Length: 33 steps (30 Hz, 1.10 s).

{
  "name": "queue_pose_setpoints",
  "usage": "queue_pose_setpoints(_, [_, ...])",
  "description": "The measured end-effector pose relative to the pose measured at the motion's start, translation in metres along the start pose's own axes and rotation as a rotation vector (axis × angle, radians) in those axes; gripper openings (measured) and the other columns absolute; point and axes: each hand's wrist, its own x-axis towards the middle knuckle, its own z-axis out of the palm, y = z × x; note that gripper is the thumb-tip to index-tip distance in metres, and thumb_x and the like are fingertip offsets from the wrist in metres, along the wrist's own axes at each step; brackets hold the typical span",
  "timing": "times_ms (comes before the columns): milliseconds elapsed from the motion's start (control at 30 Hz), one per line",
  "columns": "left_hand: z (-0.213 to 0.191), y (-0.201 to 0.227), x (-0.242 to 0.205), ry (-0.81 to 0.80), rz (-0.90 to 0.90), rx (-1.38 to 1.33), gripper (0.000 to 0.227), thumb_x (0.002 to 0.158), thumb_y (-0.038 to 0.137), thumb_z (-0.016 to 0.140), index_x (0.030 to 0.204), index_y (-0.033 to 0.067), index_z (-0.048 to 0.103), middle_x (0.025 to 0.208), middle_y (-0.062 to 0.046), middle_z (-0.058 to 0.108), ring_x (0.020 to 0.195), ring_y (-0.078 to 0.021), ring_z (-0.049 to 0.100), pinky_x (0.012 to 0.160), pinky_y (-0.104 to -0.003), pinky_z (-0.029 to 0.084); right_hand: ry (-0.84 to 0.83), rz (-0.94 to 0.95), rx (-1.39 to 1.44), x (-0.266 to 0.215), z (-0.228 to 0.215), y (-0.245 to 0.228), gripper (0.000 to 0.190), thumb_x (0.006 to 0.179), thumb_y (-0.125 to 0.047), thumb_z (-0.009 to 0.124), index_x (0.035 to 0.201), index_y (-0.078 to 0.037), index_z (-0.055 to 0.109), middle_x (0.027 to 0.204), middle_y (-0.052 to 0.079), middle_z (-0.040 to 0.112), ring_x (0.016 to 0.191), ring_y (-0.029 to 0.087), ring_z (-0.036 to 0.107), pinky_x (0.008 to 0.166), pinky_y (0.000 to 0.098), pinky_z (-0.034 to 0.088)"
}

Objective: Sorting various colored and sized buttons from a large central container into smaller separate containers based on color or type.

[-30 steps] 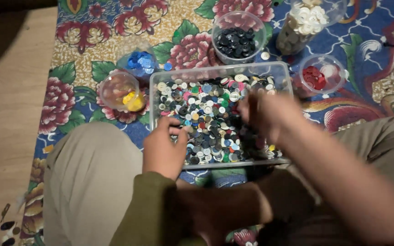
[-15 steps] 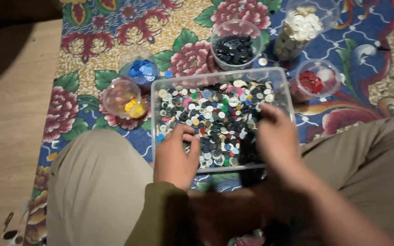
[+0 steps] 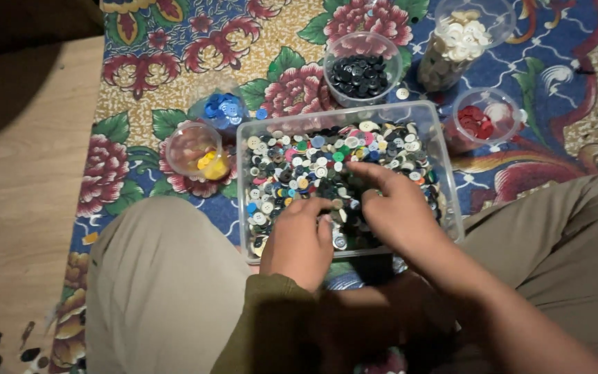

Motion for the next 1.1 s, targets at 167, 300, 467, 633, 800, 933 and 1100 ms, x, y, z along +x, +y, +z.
queue_pose_setpoints(167, [-0.011,-0.005,-0.010,-0.011,-0.026,0.011,0.025,0.099,0.023,0.053,0.117,0.0161,0.069,0.112,-0.015,0.067,0.114,-0.0413,0.065,0.090,-0.051,0.058,-0.039,-0.038,-0.234,-0.015,0.003,-0.013,0.042,0.088,-0.012,0.049,0.105,-0.033,0.082,0.108,0.005,0.079,0.119,0.035,0.066,0.101,0.0494,0.052])
queue_pose_setpoints(300, [0.002,-0.024,-0.005,-0.167,0.011,0.035,0.028,0.102,0.027,0.047,0.113,0.0209,0.072,0.104,-0.012,0.071,0.117,-0.0395,0.065,0.096,-0.050,0.057,-0.201,-0.001,-0.394,-0.011,0.014,0.005,0.035,0.084,-0.014,0.055,0.092,-0.029,0.086,0.093,0.002,0.084,0.112,0.032,0.072,0.099,0.0468,0.056])
queue_pose_setpoints(467, [0.006,-0.028,0.010,-0.343,0.062,0.183,0.029,0.097,0.033,0.055,0.113,0.0214,0.076,0.105,-0.012,0.076,0.123,-0.0362,0.061,0.099,-0.050,0.056,-0.164,-0.024,-0.366,0.007,0.012,0.019,0.042,0.085,-0.011,0.053,0.105,-0.032,0.084,0.100,-0.001,0.084,0.116,0.032,0.070,0.103,0.0491,0.054])
queue_pose_setpoints(633, [-0.006,-0.015,0.019,-0.272,0.145,0.275,0.043,0.100,0.034,0.052,0.137,0.0142,0.063,0.130,-0.022,0.068,0.127,-0.0409,0.060,0.109,-0.053,0.047,-0.070,-0.076,-0.299,0.010,-0.004,0.022,0.058,0.084,-0.004,0.049,0.122,-0.037,0.078,0.111,0.004,0.081,0.119,0.039,0.067,0.104,0.0545,0.052])
queue_pose_setpoints(800, [-0.005,-0.016,0.021,-0.148,0.109,0.101,0.060,0.099,0.034,0.053,0.152,0.0074,0.044,0.160,-0.012,0.043,0.138,-0.0362,0.048,0.110,-0.050,0.040,0.037,0.048,-0.062,0.002,-0.035,0.009,0.072,0.081,0.008,0.041,0.139,-0.023,0.070,0.095,0.016,0.078,0.057,0.029,0.065,0.056,0.0392,0.053])
queue_pose_setpoints(933, [-0.008,-0.020,0.013,-0.112,0.178,0.099,0.056,0.097,0.025,0.053,0.149,0.0043,0.048,0.154,-0.016,0.051,0.140,-0.0337,0.048,0.112,-0.046,0.040,0.172,-0.010,-0.045,0.005,-0.045,0.027,0.057,0.091,0.000,0.044,0.134,-0.022,0.075,0.055,0.015,0.057,0.042,0.022,0.040,0.038,0.0349,0.034])
queue_pose_setpoints(1100, [0.004,-0.020,-0.009,-0.108,0.066,0.002,0.044,0.098,0.025,0.057,0.138,0.0071,0.060,0.126,-0.018,0.069,0.109,-0.0359,0.067,0.096,-0.046,0.052,0.003,0.066,0.132,0.003,-0.035,0.031,0.048,0.088,0.008,0.038,0.107,0.000,0.082,0.092,0.015,0.079,0.065,0.024,0.066,0.063,0.0330,0.052])
